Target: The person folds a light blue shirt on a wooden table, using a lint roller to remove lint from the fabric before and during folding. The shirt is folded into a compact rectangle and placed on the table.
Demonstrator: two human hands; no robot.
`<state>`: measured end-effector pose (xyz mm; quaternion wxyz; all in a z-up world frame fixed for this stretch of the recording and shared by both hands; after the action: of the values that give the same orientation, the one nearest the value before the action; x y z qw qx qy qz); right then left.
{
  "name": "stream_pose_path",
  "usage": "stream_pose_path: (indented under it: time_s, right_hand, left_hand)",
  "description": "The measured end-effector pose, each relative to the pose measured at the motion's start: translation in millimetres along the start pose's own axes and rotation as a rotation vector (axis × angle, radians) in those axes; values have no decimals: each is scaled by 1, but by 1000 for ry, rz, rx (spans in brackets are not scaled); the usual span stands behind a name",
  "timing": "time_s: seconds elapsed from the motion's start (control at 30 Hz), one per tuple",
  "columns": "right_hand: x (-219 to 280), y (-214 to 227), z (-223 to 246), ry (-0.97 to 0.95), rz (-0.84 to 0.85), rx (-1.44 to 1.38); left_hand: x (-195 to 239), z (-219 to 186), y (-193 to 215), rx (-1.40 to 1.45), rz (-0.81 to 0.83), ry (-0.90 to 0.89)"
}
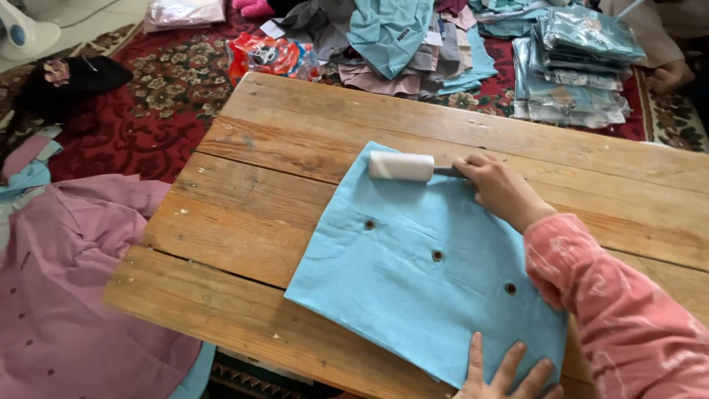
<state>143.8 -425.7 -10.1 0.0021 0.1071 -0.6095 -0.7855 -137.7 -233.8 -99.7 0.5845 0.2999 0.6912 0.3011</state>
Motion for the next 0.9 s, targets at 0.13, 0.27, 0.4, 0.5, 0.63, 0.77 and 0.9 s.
stream_pose_path:
  time_s: [0.13,0.27,0.4,0.5,0.63,0.77,0.9]
  right_hand:
    - [-17,1,25,-25,22,-81]
    - [-13,-11,40,194,18,-211]
    - [-30,-22,46,-50,37,-30]
    - [-28,-17,56,-158,24,66]
    - [30,6,97,-274,118,101]
    - [115,27,82,-412,148,91]
    - [198,45,34,-695,64,266]
  left_hand:
    - [-10,2,4,-43,-225,47]
    - [-9,3,7,-54,-166,17]
    - [-13,5,15,-188,-171,4]
    - [-13,7,20,-243,-234,-46]
    - [-11,7,23,-200,-193,-111]
    - [3,1,9,-77,-22,-72]
    - [-6,3,14,-145,338,-76]
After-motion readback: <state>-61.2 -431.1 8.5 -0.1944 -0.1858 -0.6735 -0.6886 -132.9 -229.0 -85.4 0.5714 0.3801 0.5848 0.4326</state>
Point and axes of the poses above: each hand's wrist, its own x-axis away from the middle knuckle, its own y-axis out of the back of the hand, z = x × y, the point moved 3 cm from there along -x, towards the middle knuckle, and after that the axes turned 13 degrees about -y, right-handed, at the moved point
